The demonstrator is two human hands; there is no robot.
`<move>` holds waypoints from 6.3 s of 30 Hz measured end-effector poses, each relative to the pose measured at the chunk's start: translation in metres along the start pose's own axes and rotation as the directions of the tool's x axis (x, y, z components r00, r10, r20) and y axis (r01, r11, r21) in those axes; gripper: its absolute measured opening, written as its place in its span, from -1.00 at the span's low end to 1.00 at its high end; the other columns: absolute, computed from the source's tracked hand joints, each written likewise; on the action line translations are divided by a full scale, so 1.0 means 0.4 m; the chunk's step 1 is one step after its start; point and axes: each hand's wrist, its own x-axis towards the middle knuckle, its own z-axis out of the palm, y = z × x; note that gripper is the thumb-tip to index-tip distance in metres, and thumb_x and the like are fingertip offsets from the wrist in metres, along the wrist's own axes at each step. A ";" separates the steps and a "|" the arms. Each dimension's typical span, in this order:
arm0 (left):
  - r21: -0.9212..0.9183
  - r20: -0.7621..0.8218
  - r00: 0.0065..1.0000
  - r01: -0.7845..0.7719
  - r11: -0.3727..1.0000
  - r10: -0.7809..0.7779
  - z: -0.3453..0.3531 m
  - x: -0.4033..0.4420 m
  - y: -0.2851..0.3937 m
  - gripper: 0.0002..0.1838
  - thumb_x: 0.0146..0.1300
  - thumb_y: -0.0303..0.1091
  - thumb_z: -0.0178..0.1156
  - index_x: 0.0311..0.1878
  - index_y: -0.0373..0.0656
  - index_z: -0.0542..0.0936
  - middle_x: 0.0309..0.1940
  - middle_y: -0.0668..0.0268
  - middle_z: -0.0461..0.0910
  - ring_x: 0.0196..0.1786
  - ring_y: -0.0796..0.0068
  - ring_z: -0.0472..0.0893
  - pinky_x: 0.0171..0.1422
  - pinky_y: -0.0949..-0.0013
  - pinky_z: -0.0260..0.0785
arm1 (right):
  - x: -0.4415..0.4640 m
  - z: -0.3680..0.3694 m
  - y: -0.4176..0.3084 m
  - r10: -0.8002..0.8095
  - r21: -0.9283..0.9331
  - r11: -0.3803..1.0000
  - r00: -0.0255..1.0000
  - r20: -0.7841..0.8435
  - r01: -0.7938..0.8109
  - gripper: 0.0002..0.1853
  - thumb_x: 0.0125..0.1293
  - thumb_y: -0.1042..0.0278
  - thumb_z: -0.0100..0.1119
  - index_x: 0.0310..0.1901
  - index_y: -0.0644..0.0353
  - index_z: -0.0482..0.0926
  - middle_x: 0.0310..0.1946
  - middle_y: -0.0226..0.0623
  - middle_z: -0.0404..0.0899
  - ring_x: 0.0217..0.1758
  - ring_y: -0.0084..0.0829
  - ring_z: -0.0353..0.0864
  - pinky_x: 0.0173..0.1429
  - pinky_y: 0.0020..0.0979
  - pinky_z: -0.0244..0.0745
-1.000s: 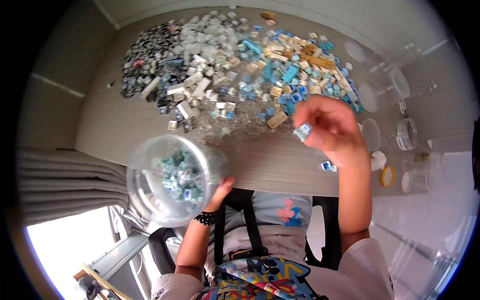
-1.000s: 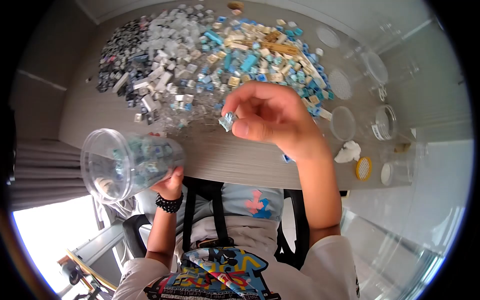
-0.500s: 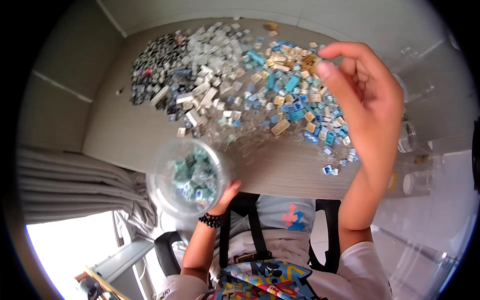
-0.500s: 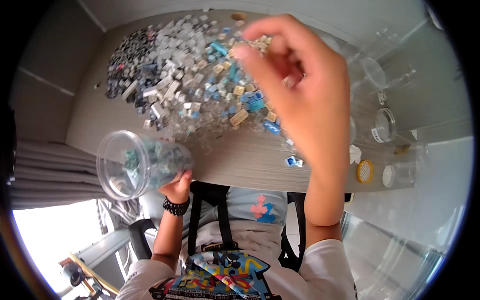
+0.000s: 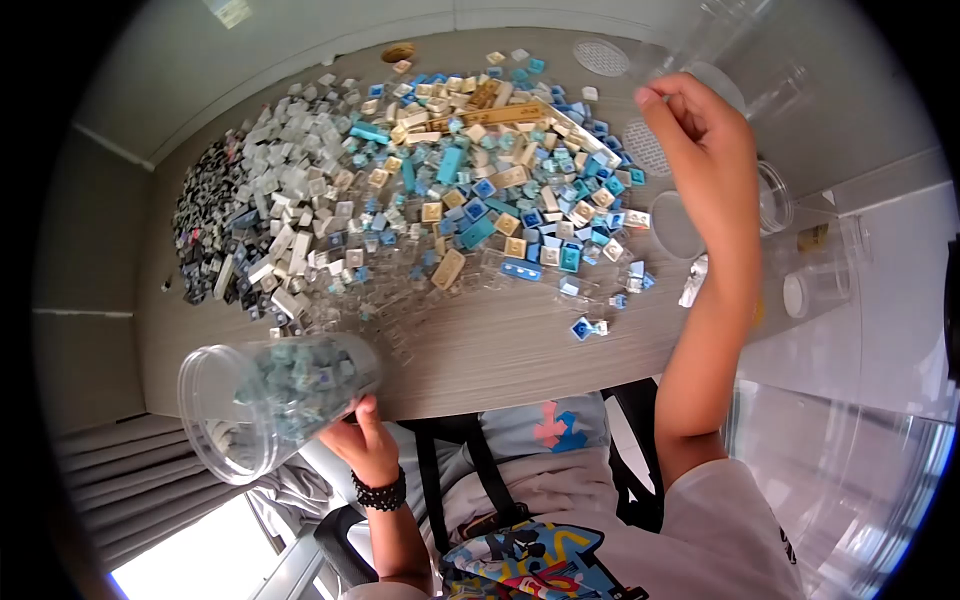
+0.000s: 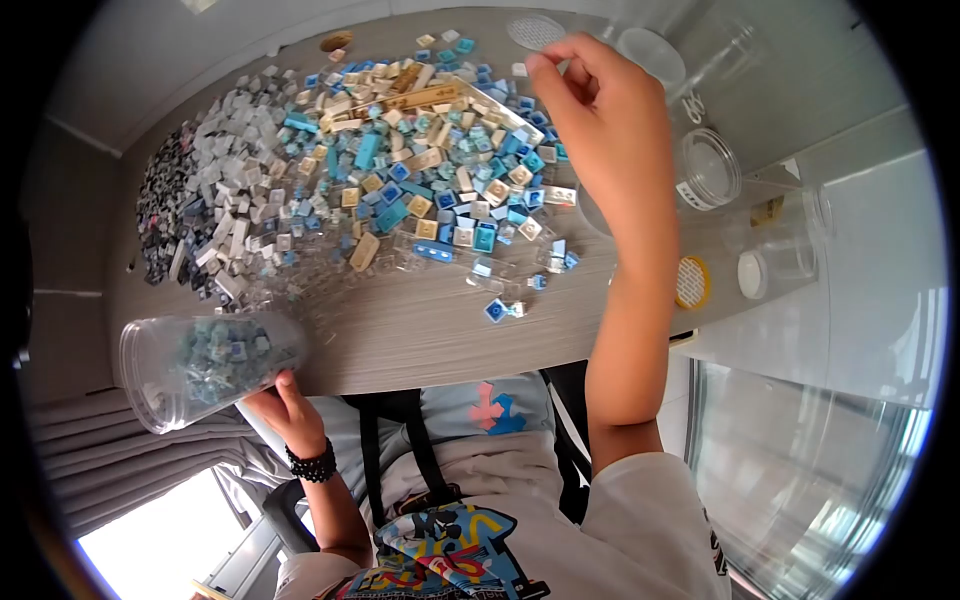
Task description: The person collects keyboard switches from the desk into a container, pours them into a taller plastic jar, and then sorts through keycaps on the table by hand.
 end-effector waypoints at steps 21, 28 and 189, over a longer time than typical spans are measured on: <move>-0.034 0.455 0.629 -0.695 0.718 0.631 0.488 0.325 0.449 -0.81 0.23 -0.36 0.35 -0.10 -0.15 0.69 -0.21 0.21 0.60 -0.03 0.12 0.60 0.06 0.13 0.48 | -0.027 0.037 0.063 0.048 0.273 0.961 0.942 -0.332 0.047 -0.85 0.34 0.45 0.28 -0.36 0.31 0.58 -0.69 -0.47 0.41 -0.59 -0.72 0.25 -0.49 -0.52 0.15; -0.081 0.526 0.638 -0.620 0.780 0.562 0.513 0.309 0.432 -0.81 0.18 -0.31 0.39 -0.16 -0.13 0.70 -0.13 0.25 0.60 0.02 0.15 0.60 0.16 0.12 0.45 | -0.057 0.018 0.057 0.138 0.574 0.800 0.878 -0.458 0.174 -0.88 0.46 0.48 0.20 -0.27 0.29 0.61 -0.54 -0.62 0.45 -0.52 -0.83 0.22 -0.46 -0.64 0.05; 0.280 0.535 0.761 -0.569 0.773 0.367 0.406 0.327 0.414 -0.81 0.15 -0.30 0.43 -0.27 -0.18 0.66 -0.30 0.25 0.62 -0.17 0.16 0.66 -0.02 0.16 0.50 | -0.609 0.422 -0.091 -0.256 0.558 0.525 -0.506 0.824 0.643 -0.69 -0.08 0.35 0.56 -0.24 0.19 0.78 -0.19 -0.19 0.79 -0.09 -0.19 0.77 -0.05 -0.17 0.65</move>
